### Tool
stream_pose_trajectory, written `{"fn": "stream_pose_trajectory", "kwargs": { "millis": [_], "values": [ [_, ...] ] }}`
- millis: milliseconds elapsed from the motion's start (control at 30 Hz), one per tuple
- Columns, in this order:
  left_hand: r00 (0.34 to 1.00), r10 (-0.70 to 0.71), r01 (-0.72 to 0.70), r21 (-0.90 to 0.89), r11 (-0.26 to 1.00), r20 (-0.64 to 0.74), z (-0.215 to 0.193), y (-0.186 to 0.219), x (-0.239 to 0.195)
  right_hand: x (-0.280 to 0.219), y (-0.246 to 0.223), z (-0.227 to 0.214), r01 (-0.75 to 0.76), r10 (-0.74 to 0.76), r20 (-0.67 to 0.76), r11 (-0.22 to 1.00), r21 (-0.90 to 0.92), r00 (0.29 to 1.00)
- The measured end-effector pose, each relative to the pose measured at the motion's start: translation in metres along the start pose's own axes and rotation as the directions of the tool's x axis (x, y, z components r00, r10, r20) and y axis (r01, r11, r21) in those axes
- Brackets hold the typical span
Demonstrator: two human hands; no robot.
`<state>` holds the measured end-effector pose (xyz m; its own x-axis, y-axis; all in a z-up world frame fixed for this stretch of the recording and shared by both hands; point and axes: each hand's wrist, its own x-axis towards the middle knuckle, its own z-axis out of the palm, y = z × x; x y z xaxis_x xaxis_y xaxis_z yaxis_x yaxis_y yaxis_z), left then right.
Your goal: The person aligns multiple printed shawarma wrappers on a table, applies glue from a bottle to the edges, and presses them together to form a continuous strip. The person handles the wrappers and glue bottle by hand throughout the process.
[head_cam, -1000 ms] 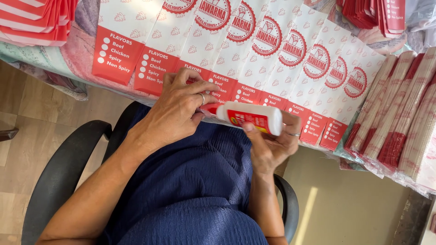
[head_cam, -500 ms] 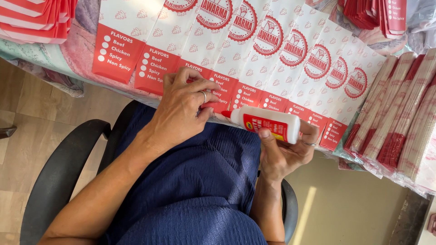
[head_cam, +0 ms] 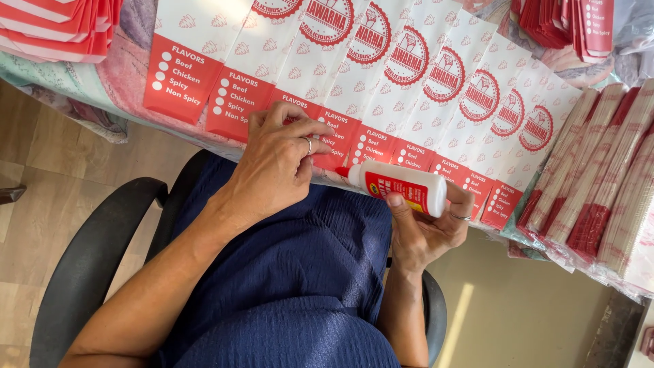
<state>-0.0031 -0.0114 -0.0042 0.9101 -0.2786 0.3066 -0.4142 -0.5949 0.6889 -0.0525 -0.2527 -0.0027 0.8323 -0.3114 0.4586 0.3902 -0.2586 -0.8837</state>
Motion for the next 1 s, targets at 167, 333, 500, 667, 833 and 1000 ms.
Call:
{"fn": "stream_pose_trajectory", "kwargs": {
  "millis": [167, 333, 500, 667, 833, 1000],
  "values": [
    [1.0, 0.019, -0.02, 0.042, 0.999, 0.025, 0.0, -0.001, 0.0, -0.006, 0.001, 0.017, 0.038, -0.038, -0.015, 0.999, -0.007, 0.999],
    [0.997, 0.068, -0.069, 0.055, 0.996, 0.028, -0.008, 0.004, 0.002, -0.01, 0.001, 0.04, -0.035, 0.035, -0.012, 0.998, 0.049, 0.999],
    [0.985, 0.166, -0.163, 0.081, 0.983, -0.035, -0.002, 0.002, 0.001, -0.009, 0.027, -0.007, 0.017, -0.016, -0.088, 1.0, 0.011, 0.996],
    [0.957, 0.239, -0.224, 0.102, 0.969, -0.165, -0.015, -0.007, -0.001, 0.001, 0.012, -0.009, 0.007, 0.003, -0.114, 0.996, 0.089, 0.994],
    [0.968, 0.177, -0.137, 0.219, 0.966, -0.176, -0.042, -0.028, -0.005, 0.008, -0.003, 0.029, 0.031, -0.026, -0.045, 0.994, 0.105, 0.999],
    [0.999, 0.037, -0.037, 0.148, 0.988, 0.008, -0.064, -0.021, -0.01, 0.002, 0.013, 0.052, 0.031, -0.047, 0.126, 0.991, 0.129, 0.991]
  ]
}}
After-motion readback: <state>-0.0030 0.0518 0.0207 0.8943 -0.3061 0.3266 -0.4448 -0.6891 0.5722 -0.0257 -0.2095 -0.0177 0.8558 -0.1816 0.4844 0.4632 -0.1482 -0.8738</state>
